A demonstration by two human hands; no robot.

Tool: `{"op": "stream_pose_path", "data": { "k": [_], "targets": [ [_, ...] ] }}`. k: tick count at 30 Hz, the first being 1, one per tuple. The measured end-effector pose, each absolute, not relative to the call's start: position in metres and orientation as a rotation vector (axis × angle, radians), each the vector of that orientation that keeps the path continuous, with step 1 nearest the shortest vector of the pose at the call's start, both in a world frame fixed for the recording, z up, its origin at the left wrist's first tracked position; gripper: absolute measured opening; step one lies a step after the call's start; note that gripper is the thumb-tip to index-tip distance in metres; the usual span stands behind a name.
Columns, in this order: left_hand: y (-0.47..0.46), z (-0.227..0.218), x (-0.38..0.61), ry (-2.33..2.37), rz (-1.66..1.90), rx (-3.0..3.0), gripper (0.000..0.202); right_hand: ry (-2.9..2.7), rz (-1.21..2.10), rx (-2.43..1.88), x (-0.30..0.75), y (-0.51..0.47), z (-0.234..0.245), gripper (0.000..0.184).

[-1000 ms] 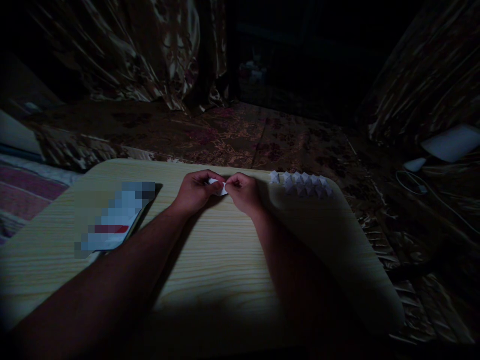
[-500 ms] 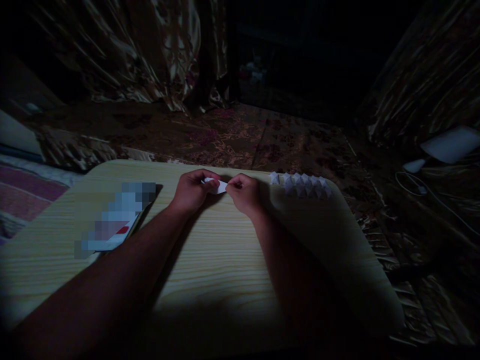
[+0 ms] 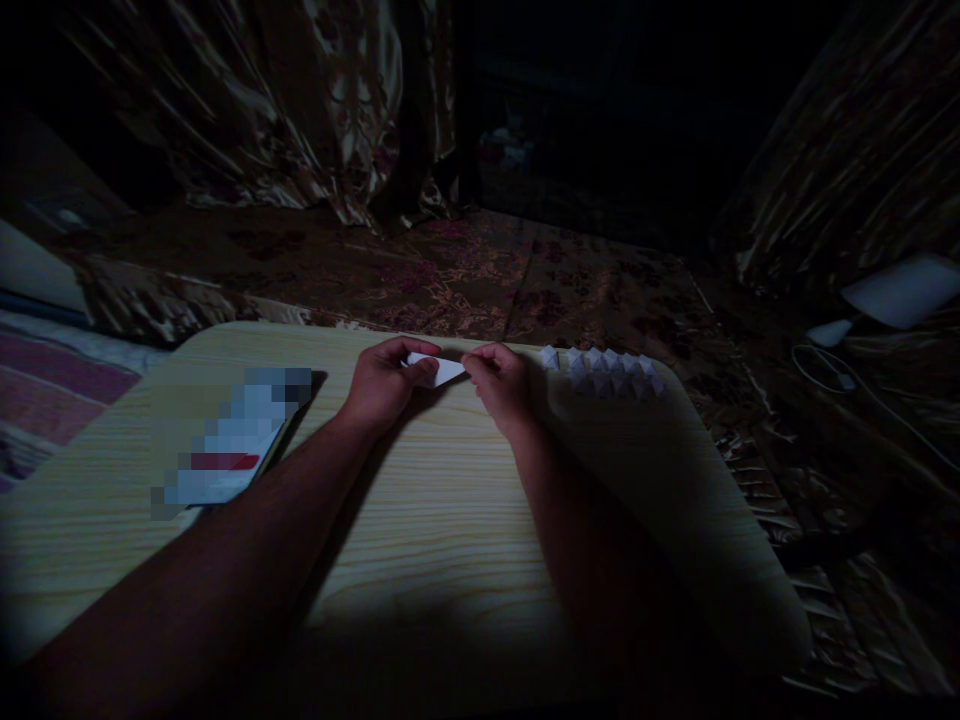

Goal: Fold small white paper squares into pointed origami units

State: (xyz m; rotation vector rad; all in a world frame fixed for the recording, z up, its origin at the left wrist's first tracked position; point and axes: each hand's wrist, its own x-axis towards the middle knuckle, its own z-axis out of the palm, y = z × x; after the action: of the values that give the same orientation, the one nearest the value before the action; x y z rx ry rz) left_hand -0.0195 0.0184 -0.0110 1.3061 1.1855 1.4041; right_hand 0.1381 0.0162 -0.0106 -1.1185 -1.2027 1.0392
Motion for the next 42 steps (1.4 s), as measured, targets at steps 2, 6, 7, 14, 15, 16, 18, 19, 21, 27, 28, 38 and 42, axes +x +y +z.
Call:
{"op": "stream_pose_path", "data": {
  "k": [2, 6, 7, 14, 15, 16, 18, 19, 21, 27, 28, 38, 42],
  "targets": [
    [0.017, -0.009, -0.018, 1.169, 1.378, 1.357, 0.028, -1.271, 1.02, -1.118, 0.136, 0.014, -0.008, 0.022],
    [0.016, -0.008, -0.018, 1.145, 1.397, 1.36, 0.031, -1.362, 0.961, -1.159, 0.135, 0.014, -0.009, 0.019],
    [0.016, -0.007, -0.018, 1.143, 1.412, 1.341, 0.032, -1.365, 0.954, -1.164, 0.135, 0.014, -0.01, 0.019],
    [0.016, -0.004, -0.017, 1.134, 1.476, 1.267, 0.027, -1.395, 0.962, -1.121, 0.137, 0.018, -0.017, 0.015],
    [0.016, -0.005, -0.017, 1.125, 1.481, 1.257, 0.026, -1.4, 0.962, -1.116, 0.137, 0.018, -0.017, 0.015],
    [0.017, -0.005, -0.018, 1.112, 1.487, 1.246, 0.025, -1.407, 0.957, -1.115, 0.137, 0.018, -0.017, 0.015],
    [0.018, -0.007, -0.019, 1.082, 1.499, 1.226, 0.023, -1.424, 0.943, -1.123, 0.136, 0.017, -0.017, 0.015],
    [0.018, -0.008, -0.019, 1.067, 1.502, 1.223, 0.023, -1.432, 0.935, -1.13, 0.136, 0.017, -0.017, 0.015],
    [0.019, -0.01, -0.02, 1.049, 1.503, 1.232, 0.021, -1.446, 0.929, -1.147, 0.136, 0.016, -0.017, 0.014],
    [0.017, -0.005, -0.016, 0.986, 1.461, 1.265, 0.042, -1.343, 0.933, -1.165, 0.138, 0.018, -0.016, 0.015],
    [0.017, -0.004, -0.015, 0.989, 1.447, 1.262, 0.048, -1.305, 0.933, -1.158, 0.138, 0.019, -0.016, 0.015],
    [0.024, -0.014, -0.017, 1.126, 1.529, 1.242, 0.033, -1.278, 0.999, -1.124, 0.137, 0.019, -0.016, 0.016],
    [0.023, -0.014, -0.017, 1.115, 1.502, 1.282, 0.031, -1.3, 1.018, -1.156, 0.135, 0.015, -0.011, 0.018]
  ]
}}
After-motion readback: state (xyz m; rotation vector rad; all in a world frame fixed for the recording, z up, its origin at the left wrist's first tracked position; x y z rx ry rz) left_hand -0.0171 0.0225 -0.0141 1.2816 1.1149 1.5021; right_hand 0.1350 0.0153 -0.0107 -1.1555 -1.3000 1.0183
